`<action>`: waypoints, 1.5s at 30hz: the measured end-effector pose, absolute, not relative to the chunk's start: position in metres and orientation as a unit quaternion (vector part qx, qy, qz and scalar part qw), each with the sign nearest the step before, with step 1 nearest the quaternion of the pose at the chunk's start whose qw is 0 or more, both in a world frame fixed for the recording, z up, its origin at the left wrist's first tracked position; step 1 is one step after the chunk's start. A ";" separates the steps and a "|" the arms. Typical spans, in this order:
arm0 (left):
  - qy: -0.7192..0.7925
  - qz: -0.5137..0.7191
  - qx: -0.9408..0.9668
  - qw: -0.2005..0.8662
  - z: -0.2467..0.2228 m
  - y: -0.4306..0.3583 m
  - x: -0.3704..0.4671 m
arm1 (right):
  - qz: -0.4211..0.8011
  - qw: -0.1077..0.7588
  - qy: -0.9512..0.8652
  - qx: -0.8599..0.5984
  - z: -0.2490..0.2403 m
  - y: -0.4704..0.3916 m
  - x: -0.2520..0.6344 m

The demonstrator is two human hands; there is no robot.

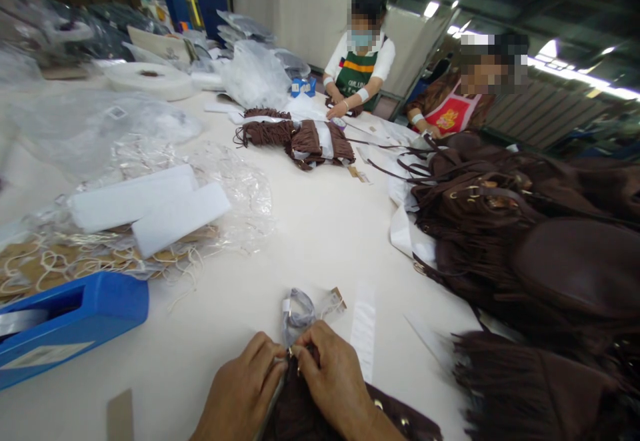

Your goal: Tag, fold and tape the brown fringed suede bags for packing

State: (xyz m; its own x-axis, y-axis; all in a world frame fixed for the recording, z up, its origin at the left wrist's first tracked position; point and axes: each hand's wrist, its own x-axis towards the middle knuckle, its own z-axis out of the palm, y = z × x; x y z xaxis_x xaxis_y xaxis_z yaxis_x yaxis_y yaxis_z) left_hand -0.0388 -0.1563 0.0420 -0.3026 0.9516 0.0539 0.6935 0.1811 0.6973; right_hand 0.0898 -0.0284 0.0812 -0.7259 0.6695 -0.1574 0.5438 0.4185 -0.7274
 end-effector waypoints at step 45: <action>0.803 0.409 0.204 0.384 0.056 -0.148 -0.023 | 0.435 0.063 -0.836 -0.327 0.084 -0.025 0.096</action>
State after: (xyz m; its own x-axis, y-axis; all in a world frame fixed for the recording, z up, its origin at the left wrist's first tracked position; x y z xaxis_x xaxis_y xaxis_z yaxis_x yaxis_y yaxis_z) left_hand -0.0234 -0.1484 0.0560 -0.6226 0.6408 -0.4492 0.0140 0.5831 0.8123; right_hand 0.0956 -0.0247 0.0836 -0.7782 0.6020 -0.1792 0.4923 0.4073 -0.7693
